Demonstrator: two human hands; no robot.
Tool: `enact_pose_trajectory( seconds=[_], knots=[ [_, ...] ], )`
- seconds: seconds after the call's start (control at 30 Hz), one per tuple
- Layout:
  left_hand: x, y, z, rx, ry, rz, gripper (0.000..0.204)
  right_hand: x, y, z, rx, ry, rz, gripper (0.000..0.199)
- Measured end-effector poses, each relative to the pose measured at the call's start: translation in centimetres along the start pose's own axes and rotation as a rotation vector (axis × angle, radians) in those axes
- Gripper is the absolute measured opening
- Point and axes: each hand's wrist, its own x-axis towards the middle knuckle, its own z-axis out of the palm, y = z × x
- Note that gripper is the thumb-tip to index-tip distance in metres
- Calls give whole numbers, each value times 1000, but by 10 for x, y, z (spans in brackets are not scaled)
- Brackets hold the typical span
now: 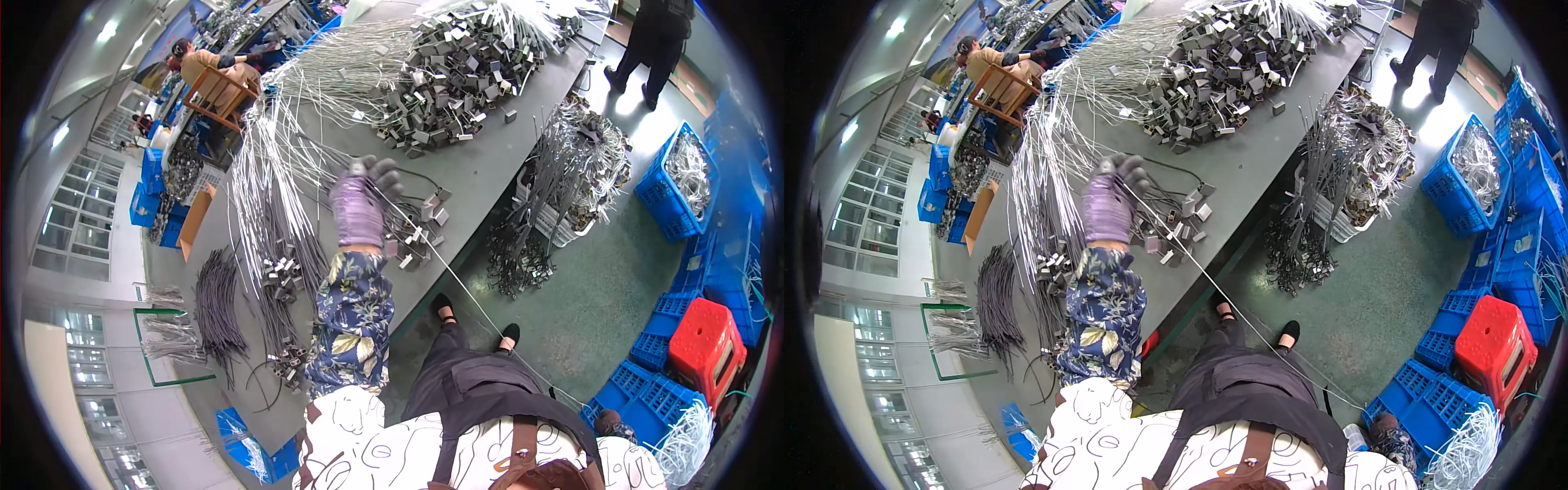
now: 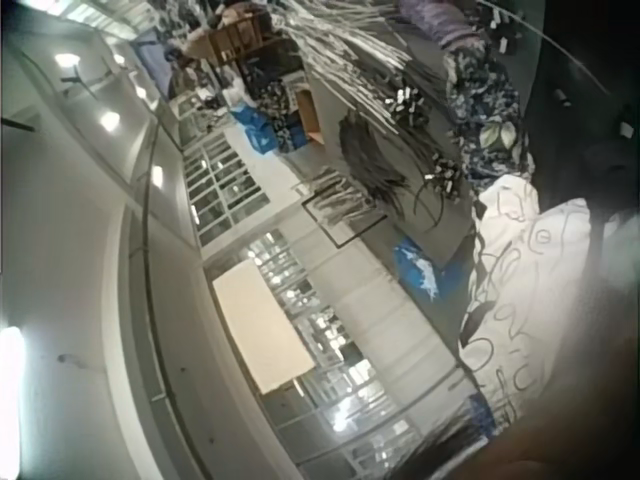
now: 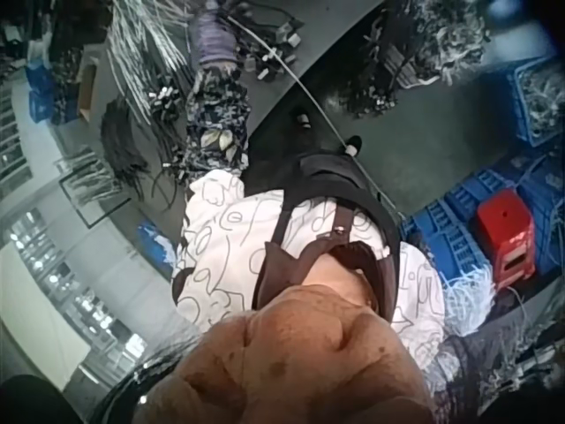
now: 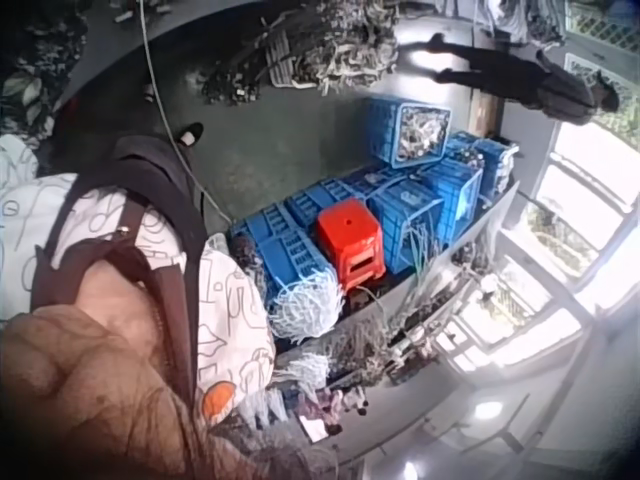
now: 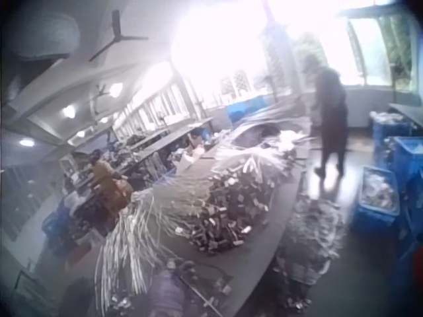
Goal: The person gathers wires with attached metal components into bundles by hand, ties each bundle with a plastic strap, and sets the bundled wires aside.
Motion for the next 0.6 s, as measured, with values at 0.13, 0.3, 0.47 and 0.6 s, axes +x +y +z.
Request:
enact_pose_trajectory(
  seconds=[0.13, 0.3, 0.47, 0.6],
  knots=[
    [-68, -70, 44, 454, -77, -429, 29, -24, -58, -35, 274, -72, 8, 21],
    [-132, -148, 7, 496, -479, -519, 39, -7, -92, -46, 346, -114, -97, 15],
    [-66, -37, 7, 163, 137, 136, 31, 25, -152, -73, 269, 56, -333, 16],
    [-58, -32, -31, 518, 236, 172, 27, -17, -356, -204, 545, -2, -545, 28]
  ],
)
